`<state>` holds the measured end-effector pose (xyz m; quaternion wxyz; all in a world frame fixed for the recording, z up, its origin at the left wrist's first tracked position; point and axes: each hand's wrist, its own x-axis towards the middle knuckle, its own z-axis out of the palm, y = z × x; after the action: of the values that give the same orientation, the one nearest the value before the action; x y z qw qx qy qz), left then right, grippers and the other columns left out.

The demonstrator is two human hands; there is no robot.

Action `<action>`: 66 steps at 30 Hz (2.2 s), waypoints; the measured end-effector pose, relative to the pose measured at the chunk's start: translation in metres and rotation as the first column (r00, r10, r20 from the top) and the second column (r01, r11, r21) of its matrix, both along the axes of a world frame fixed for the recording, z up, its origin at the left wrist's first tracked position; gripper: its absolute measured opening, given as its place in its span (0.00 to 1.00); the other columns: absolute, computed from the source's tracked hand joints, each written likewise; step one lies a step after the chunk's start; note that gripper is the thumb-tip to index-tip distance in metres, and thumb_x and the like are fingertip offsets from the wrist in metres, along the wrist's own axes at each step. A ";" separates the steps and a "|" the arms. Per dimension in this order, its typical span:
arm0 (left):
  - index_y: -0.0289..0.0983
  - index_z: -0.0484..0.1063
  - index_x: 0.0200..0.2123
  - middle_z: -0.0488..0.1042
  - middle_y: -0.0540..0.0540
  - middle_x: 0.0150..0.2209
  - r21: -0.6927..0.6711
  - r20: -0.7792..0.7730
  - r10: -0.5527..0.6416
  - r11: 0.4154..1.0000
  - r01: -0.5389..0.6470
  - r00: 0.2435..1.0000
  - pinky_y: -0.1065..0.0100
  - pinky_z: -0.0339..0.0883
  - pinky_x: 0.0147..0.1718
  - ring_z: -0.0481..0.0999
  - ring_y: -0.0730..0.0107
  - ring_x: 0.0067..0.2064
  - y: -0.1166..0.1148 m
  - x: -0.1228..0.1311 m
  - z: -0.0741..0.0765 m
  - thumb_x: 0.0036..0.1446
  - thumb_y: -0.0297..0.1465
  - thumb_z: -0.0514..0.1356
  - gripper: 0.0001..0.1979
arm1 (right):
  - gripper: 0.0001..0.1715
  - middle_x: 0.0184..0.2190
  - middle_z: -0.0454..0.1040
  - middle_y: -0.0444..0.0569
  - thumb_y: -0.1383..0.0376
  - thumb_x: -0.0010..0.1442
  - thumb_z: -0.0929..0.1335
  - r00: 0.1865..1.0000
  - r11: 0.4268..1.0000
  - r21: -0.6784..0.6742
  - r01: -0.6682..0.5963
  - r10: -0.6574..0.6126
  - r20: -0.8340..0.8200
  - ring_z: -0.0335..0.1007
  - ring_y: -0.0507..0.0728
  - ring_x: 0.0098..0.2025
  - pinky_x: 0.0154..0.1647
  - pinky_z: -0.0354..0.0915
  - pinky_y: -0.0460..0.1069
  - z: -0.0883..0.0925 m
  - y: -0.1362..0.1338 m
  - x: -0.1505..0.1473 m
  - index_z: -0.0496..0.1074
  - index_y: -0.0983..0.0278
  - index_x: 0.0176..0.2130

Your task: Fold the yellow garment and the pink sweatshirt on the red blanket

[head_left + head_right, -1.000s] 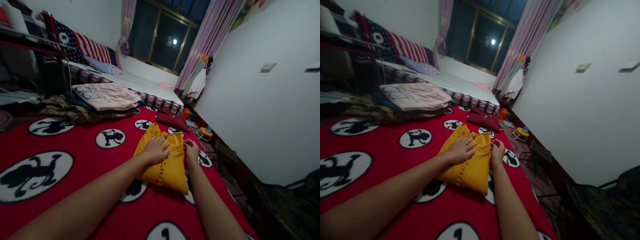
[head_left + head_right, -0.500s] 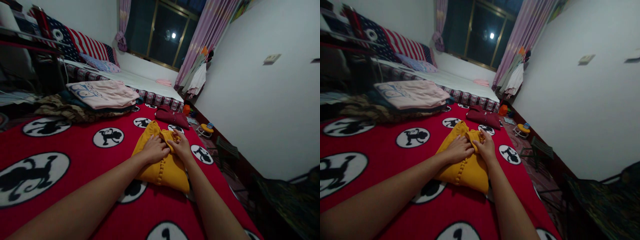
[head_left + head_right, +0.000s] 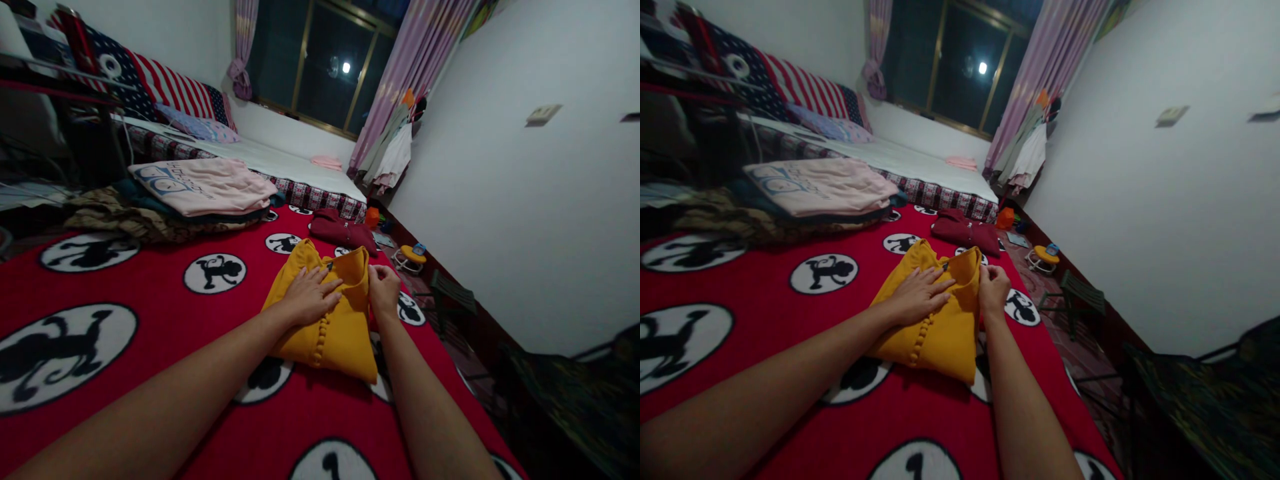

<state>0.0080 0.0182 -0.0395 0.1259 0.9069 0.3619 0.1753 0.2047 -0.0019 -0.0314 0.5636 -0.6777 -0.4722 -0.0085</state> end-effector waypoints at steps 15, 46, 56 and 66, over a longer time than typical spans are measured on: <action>0.40 0.67 0.58 0.58 0.40 0.65 0.080 0.185 0.107 0.989 -0.123 0.977 0.53 0.46 0.65 0.54 0.57 0.67 -0.006 0.000 0.000 0.66 0.46 0.45 0.26 | 0.14 0.34 0.74 0.50 0.58 0.61 0.62 0.930 0.997 0.076 -0.001 -0.027 0.367 0.68 0.56 0.37 0.42 0.64 0.50 0.011 -0.011 -0.024 0.71 0.64 0.35; 0.38 0.62 0.58 0.75 0.37 0.50 -0.158 0.162 0.440 0.895 -0.417 0.883 0.55 0.68 0.47 0.75 0.47 0.50 0.033 -0.043 0.018 0.50 0.42 0.63 0.33 | 0.39 0.45 0.76 0.61 0.53 0.49 0.71 0.946 0.819 -0.568 0.088 0.111 0.305 0.73 0.68 0.47 0.46 0.65 0.58 0.016 -0.016 -0.020 0.65 0.67 0.57; 0.36 0.60 0.62 0.72 0.39 0.51 -0.100 0.551 0.403 0.901 -0.422 0.730 0.66 0.68 0.48 0.75 0.63 0.47 0.061 -0.056 0.013 0.51 0.26 0.61 0.33 | 0.39 0.56 0.67 0.65 0.62 0.48 0.68 1.000 0.999 -0.052 0.010 -0.010 0.006 0.67 0.63 0.53 0.53 0.63 0.56 0.002 0.007 0.007 0.61 0.71 0.58; 0.39 0.77 0.41 0.79 0.40 0.43 -0.220 0.023 0.386 0.902 -0.372 0.922 0.65 0.68 0.39 0.77 0.51 0.45 0.052 -0.067 0.030 0.49 0.51 0.61 0.24 | 0.18 0.35 0.78 0.50 0.52 0.60 0.64 0.824 0.848 -0.501 -0.171 0.402 0.400 0.73 0.59 0.37 0.35 0.63 0.49 0.043 -0.033 -0.071 0.77 0.61 0.39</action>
<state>-0.0586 0.0698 -0.0091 0.1972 0.7943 0.5434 0.1867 0.1342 -0.0348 0.0115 0.2496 -0.6819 -0.6874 0.0151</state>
